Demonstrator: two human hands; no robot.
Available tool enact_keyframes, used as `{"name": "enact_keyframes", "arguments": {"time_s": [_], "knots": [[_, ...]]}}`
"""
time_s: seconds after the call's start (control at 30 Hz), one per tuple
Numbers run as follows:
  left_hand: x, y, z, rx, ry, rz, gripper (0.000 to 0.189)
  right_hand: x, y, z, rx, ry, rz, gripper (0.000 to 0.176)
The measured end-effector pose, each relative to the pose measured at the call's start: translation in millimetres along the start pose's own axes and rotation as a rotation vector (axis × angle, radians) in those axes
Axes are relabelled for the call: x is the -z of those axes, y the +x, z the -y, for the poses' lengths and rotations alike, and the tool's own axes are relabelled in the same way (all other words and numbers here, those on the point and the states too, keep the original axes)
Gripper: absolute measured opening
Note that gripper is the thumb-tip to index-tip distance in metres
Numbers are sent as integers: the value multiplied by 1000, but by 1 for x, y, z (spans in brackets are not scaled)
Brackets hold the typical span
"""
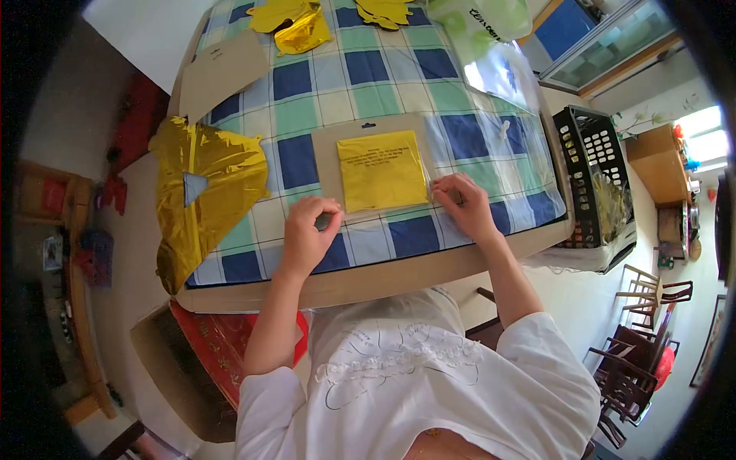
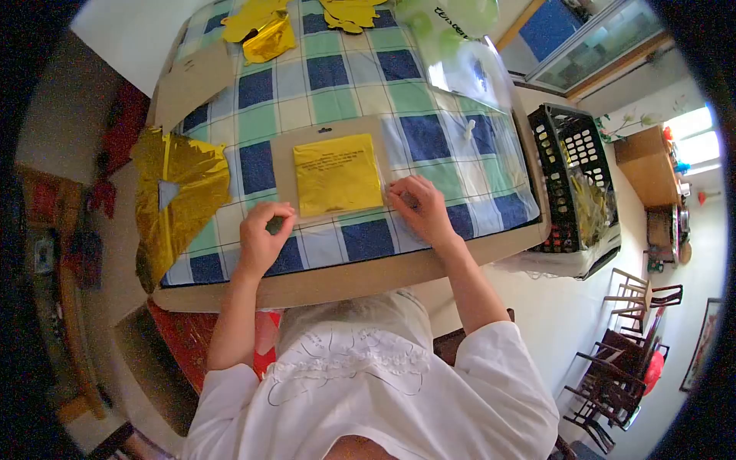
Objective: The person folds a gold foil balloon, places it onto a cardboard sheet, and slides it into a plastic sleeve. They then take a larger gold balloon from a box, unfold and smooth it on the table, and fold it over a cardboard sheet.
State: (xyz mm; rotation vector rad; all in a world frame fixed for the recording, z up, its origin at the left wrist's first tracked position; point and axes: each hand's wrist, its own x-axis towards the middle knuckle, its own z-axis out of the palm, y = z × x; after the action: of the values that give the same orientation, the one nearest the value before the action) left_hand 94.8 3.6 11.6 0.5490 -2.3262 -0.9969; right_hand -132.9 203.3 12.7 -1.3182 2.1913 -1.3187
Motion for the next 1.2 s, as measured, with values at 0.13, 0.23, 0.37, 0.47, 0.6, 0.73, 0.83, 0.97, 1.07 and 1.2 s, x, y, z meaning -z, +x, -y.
{"name": "enact_keyframes", "arguments": {"time_s": [0.13, 0.23, 0.37, 0.47, 0.6, 0.73, 0.83, 0.97, 1.07, 1.2], "knots": [[-4, 3, -1, 18, 27, -6, 13, -9, 5, 6, 30, -74, -69, 11], [-8, 3, -5, -45, 113, -40, 16, -13, 6, 3, 54, -107, -83, 13], [-12, 0, -2, -59, 155, -29, 20, -18, 5, 4, 38, -150, -100, 13], [-11, 1, -3, -69, 179, -44, 25, -20, 6, 1, 77, -202, -138, 15], [-9, -1, 1, -118, 283, -99, 35, -23, 6, -8, 152, -314, -189, 21], [-10, -4, 5, -104, 350, -138, 39, -22, 5, 1, 180, -480, -243, 23], [-10, -5, 5, -110, 389, -163, 37, -24, 4, -4, 134, -530, -245, 21], [-11, -3, 7, -88, 417, -147, 35, -27, 8, -9, 52, -490, -253, 19], [-9, -1, 13, -71, 449, -136, 36, -27, 14, -14, 17, -450, -288, 18], [-15, 6, 17, -28, 460, -136, 40, -22, 19, -7, -154, -464, -247, 15]]}}
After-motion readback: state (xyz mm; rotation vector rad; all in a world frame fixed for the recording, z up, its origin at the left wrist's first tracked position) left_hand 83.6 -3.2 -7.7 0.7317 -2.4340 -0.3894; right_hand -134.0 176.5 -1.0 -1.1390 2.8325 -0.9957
